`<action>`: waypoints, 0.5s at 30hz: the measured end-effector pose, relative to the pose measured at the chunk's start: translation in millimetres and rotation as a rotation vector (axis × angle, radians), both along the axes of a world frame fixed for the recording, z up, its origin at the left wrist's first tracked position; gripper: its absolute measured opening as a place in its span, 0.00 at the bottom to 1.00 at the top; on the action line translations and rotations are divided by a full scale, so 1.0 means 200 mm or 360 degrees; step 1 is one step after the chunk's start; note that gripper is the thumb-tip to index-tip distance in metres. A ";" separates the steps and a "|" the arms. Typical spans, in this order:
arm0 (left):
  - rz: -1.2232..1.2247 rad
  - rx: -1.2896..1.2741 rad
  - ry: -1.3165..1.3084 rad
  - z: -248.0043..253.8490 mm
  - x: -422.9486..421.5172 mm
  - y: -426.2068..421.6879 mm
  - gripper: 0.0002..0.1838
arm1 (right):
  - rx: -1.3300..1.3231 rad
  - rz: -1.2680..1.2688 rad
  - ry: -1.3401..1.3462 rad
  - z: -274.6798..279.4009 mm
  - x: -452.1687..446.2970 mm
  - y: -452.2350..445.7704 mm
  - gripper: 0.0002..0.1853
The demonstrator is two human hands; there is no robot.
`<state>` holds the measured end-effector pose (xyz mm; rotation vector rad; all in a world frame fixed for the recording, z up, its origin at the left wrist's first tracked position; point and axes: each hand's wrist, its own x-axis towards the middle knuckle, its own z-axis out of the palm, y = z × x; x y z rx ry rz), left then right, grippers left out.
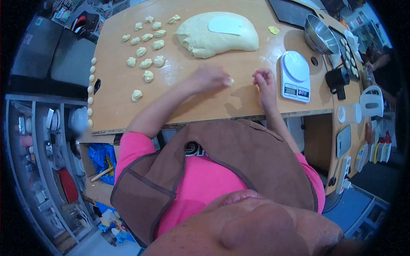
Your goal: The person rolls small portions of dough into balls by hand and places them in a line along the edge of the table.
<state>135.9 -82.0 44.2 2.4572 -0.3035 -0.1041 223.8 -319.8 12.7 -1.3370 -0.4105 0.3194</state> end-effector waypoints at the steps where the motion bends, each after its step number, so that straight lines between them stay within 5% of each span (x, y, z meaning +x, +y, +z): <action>1: -0.0150 0.0859 -0.0165 0.06 -0.05 -0.15 0.26 | -0.0009 -0.0010 -0.0131 0.02 0.05 0.00 0.09; 4: 0.0106 0.0749 -0.0696 0.12 -0.04 -0.13 0.35 | 0.0018 0.0073 -0.0386 0.26 0.13 0.06 0.09; 6: 0.0389 0.0227 -0.1078 0.28 -0.08 0.00 0.37 | -0.0140 0.0226 -0.0588 0.31 0.18 0.20 0.12; 8: 0.0540 -0.0403 -0.1464 0.32 -0.09 0.15 0.39 | -0.0824 0.0595 -0.1237 0.27 0.16 0.37 0.17; 10: 0.0781 -0.0689 -0.1788 0.35 -0.16 0.21 0.39 | -0.0931 0.0999 -0.2348 -0.02 -0.01 0.45 0.25; 13: 0.0949 -0.0448 -0.2131 0.24 -0.36 0.36 0.33 | -0.1258 0.1479 -0.2031 0.07 -0.11 0.18 0.30; 15: 0.0987 -0.0323 -0.2196 0.13 -0.45 0.45 0.32 | -0.1440 0.1331 -0.2113 0.08 0.03 0.14 0.30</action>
